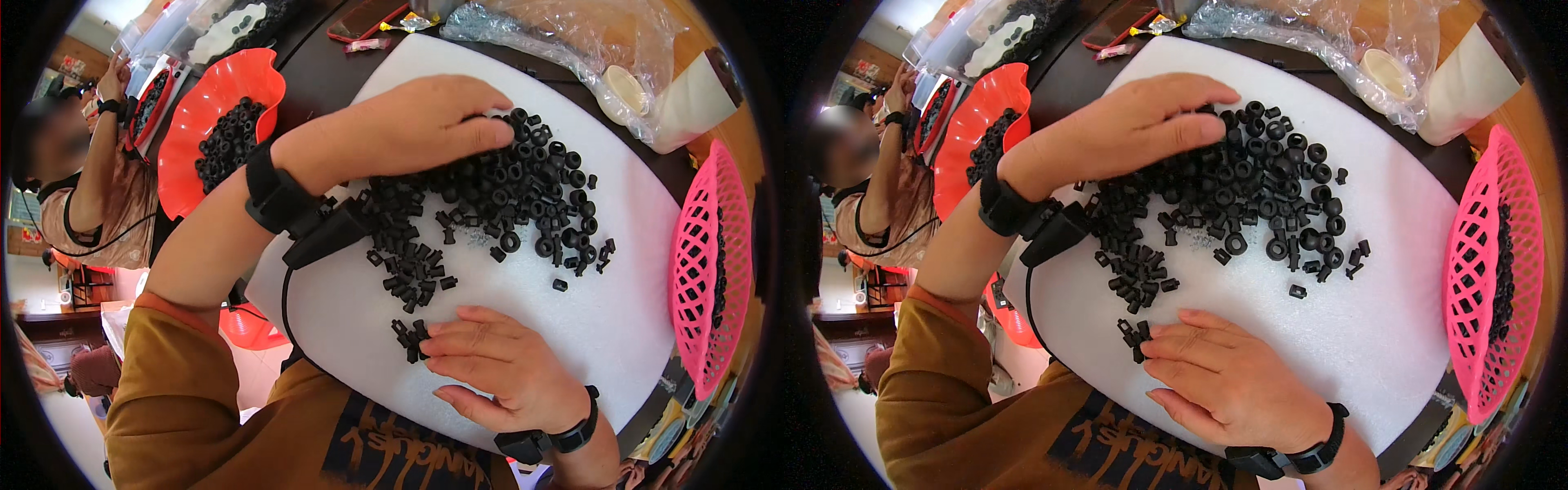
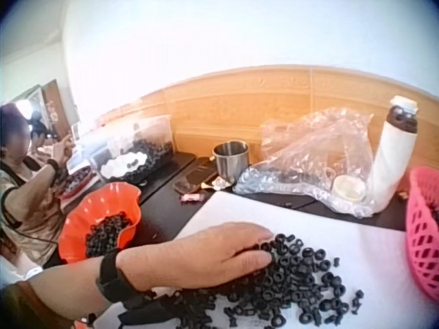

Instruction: Manually assembling small black plastic components by hand at a workshop table.

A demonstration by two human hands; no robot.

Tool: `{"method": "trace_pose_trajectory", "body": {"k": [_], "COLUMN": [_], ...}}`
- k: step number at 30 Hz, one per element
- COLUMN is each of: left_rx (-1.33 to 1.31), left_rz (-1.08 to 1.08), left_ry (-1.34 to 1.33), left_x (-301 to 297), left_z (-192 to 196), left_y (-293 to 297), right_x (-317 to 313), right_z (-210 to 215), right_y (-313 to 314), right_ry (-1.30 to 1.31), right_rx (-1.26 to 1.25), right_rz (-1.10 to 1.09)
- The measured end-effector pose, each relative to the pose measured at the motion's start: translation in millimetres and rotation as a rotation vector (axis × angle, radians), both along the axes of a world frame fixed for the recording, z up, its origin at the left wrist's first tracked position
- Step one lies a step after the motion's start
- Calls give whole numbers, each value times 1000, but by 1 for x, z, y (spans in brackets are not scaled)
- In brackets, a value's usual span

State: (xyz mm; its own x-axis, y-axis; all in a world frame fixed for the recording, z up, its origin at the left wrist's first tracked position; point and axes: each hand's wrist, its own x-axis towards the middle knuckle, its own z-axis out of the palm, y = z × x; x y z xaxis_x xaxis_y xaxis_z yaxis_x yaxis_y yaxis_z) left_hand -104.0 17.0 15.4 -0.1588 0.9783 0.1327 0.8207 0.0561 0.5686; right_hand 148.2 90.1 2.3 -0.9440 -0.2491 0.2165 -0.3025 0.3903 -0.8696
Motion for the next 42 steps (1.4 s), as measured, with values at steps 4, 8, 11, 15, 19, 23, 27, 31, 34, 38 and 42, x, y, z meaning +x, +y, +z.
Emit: {"method": "trace_pose_trajectory", "body": {"k": [4, 8, 11, 15, 19, 23, 27, 31, 34, 38, 42], "left_rx": [156, 51, -42, 63, -16, -68, 19, -18, -59, -49, 47], "left_rz": [64, 43, 68, 171, 311, 253, 178, 157, 153, 179, 281], "left_ry": [46, 84, -129, 58, 37, 1, 52, 41, 13, -30, -27], "left_x": [-21, -17, -8, -5, 4, 6, 17, 27, 37, 43, 53], "left_z": [-16, -22, -9, -1, -7, -12, -21, -14, -9, -8, -7], "left_y": [6, -1, -19, -50, -84, -95, -94, -103, -110, -118, -118], "right_x": [0, -1, -1, 1, 2, 3, 8, 8, 8, 9, 8], "right_z": [1, -1, 0, 1, 1, 0, 0, 0, 2, 1, 1], "right_y": [-2, 4, 4, 7, 10, 11, 15, 18, 18, 17, 15], "right_ry": [1, 7, -4, 6, -16, -43, -98, -123, -148, -160, -144], "right_rx": [-32, -134, -177, -164, -136, -153, -212, -287, -286, -310, -312], "right_rz": [9, -29, -96, -172, -180, -162, -174, -167, -171, -186, -206]}}
